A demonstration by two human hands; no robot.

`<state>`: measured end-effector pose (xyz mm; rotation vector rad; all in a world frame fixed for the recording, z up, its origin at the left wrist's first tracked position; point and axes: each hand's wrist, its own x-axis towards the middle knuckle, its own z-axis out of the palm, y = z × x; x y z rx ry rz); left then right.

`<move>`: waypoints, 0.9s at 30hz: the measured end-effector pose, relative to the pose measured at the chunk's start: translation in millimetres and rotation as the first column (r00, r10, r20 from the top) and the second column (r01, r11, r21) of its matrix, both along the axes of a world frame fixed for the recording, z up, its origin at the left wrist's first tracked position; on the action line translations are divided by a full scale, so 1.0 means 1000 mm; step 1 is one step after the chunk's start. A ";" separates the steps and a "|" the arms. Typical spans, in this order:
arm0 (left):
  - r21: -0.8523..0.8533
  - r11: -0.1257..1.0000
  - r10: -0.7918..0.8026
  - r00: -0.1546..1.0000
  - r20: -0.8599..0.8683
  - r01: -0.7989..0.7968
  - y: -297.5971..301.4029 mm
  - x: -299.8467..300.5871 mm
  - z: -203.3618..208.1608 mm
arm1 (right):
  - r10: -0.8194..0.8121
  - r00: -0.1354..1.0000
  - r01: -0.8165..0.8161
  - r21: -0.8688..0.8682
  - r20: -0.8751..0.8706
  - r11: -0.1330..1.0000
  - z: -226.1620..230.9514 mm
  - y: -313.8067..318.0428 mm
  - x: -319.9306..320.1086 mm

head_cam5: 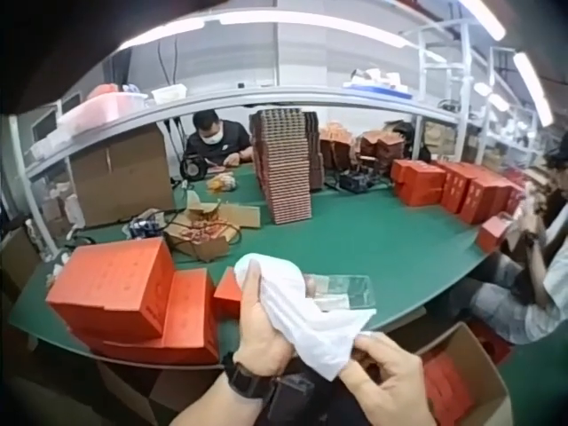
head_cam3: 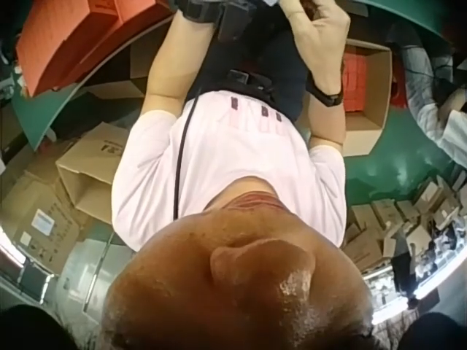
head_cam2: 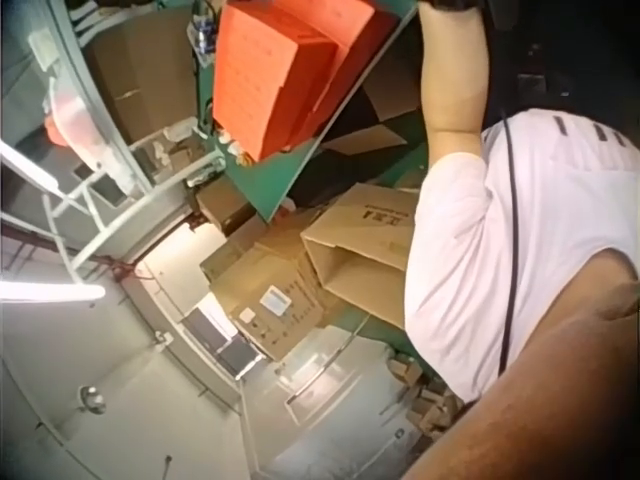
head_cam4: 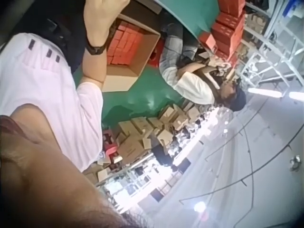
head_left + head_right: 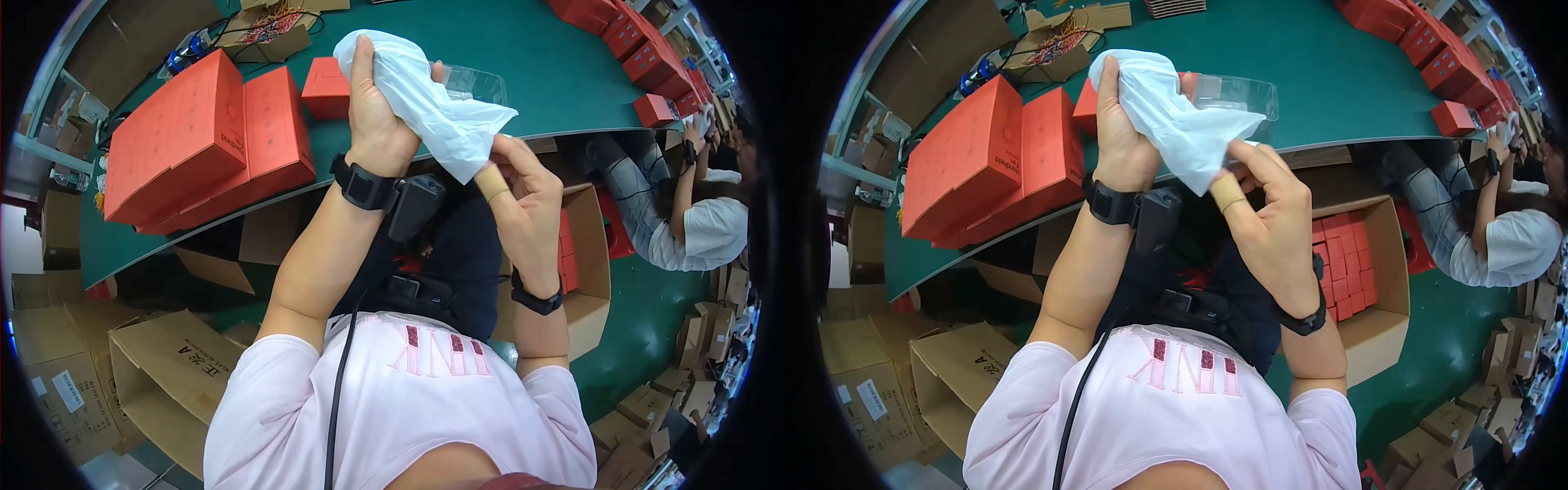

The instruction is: The person is removing handheld fans from protective sleeves and placing them into red boxes for packaging.

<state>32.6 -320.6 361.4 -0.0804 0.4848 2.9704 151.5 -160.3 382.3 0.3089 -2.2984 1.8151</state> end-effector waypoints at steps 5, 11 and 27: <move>-0.171 0.961 0.200 0.973 -0.119 -0.218 0.014 0.030 0.014 | 0.187 0.970 -0.133 -0.304 0.157 0.943 -0.009 -0.007 -0.008; -0.636 0.694 0.172 0.935 -0.310 -0.338 -0.024 0.012 0.025 | 0.186 0.904 -0.073 -0.291 0.384 0.954 -0.016 0.002 0.005; -0.247 0.949 -0.198 0.980 0.026 0.199 0.003 0.046 0.000 | 0.205 0.882 -0.042 -0.361 0.425 0.932 -0.030 0.003 0.024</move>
